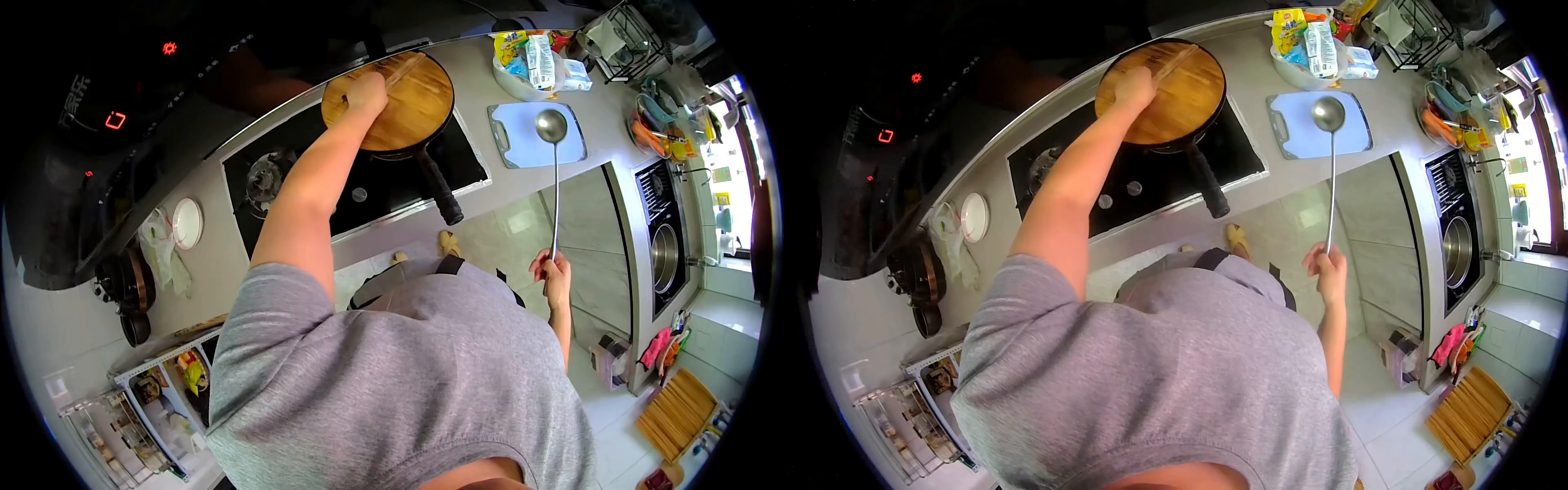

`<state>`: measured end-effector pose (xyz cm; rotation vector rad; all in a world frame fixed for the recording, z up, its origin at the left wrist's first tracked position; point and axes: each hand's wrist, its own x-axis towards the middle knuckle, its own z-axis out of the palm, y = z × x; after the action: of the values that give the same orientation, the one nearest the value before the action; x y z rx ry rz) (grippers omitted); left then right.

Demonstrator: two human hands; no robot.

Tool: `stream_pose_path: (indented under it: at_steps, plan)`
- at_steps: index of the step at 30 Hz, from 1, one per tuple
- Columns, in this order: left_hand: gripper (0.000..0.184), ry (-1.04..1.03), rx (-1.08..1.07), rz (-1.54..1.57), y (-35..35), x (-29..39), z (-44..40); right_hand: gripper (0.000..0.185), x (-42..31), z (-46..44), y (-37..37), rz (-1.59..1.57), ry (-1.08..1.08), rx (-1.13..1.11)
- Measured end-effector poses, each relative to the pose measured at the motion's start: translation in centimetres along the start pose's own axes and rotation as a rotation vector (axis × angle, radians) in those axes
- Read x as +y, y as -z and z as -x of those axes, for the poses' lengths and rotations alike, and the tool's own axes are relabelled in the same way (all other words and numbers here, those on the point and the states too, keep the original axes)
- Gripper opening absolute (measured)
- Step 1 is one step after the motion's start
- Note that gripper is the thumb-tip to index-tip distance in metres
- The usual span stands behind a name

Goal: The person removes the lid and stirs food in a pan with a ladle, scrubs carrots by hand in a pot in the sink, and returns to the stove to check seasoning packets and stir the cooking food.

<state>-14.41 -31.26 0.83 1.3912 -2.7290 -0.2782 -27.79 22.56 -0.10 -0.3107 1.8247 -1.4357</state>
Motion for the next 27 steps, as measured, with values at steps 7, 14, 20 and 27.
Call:
stream_pose_path:
  at_steps: [7,14,20,27]
  plan:
    - [0.027,0.235,0.309,0.216,6.9,-6.1,5.4,0.026,-8.3,-1.1,-1.1,0.234,0.127,-0.247]
    - [0.024,0.489,0.626,0.391,10.0,-22.2,20.3,0.042,-15.9,-4.4,-4.6,0.825,0.362,-0.268]
    - [0.029,0.841,0.724,0.355,7.5,-33.5,35.3,0.045,-22.0,-6.2,-6.1,1.210,0.460,-0.368]
    - [0.028,1.121,0.530,-0.051,2.0,-39.3,45.8,0.046,-25.4,-5.5,-8.3,1.256,0.416,-0.403]
